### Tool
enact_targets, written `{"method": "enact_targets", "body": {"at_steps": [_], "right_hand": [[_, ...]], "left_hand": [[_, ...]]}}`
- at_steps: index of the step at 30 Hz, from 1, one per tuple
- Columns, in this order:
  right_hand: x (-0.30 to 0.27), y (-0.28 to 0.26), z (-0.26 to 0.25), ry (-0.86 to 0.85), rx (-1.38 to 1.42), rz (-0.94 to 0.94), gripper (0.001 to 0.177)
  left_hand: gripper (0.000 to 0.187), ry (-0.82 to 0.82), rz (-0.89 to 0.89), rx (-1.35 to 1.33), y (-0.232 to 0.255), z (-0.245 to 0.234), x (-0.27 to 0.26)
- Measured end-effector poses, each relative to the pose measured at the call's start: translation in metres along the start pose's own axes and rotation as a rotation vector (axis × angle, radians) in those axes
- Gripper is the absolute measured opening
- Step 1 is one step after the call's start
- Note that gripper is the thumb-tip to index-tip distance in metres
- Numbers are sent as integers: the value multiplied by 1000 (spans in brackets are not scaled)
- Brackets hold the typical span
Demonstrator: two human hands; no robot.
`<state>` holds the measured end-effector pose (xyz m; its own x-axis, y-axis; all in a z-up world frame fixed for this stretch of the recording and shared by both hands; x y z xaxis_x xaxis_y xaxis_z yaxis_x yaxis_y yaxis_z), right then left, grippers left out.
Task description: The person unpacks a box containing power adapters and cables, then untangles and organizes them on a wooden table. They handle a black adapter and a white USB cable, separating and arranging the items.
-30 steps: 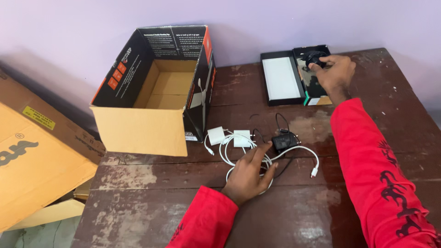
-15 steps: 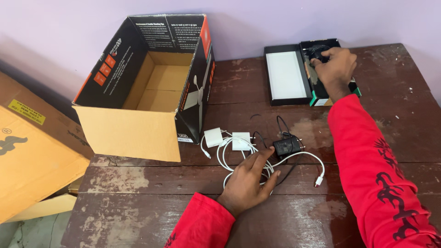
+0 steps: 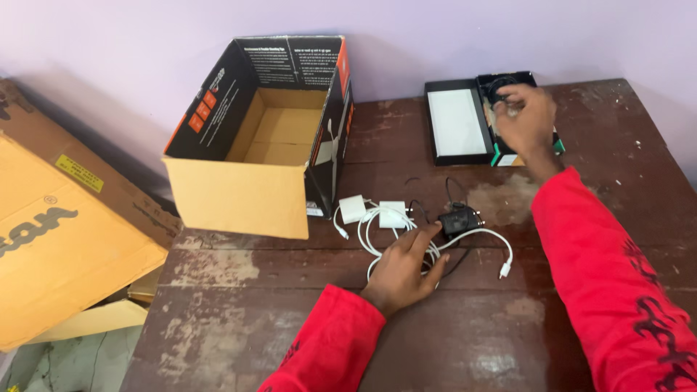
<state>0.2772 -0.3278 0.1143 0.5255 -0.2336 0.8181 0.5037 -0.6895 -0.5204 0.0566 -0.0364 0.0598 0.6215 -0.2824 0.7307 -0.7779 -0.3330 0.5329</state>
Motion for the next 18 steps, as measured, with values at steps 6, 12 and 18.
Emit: {"method": "enact_targets", "body": {"at_steps": [6, 12, 18], "right_hand": [[-100, -110, 3, -616, -171, 147, 31], [-142, -155, -13, -649, -406, 51, 88], [-157, -134, -28, -535, -4, 436, 74]], "left_hand": [[30, 152, 150, 18, 19, -18, 9], [22, 122, 149, -61, 23, -31, 23], [21, -4, 142, -55, 28, -34, 29]]}}
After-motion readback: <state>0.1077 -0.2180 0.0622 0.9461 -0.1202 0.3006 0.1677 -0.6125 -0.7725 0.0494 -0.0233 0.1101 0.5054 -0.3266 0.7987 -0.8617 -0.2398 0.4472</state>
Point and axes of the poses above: each hand's wrist, its own x-axis towards the middle knuckle, its own z-axis out of the palm, y = z × x, the point moved 9 cm from there along x, towards the middle knuckle, and after that the axes turned 8 degrees about y, right-handed, at the moved point
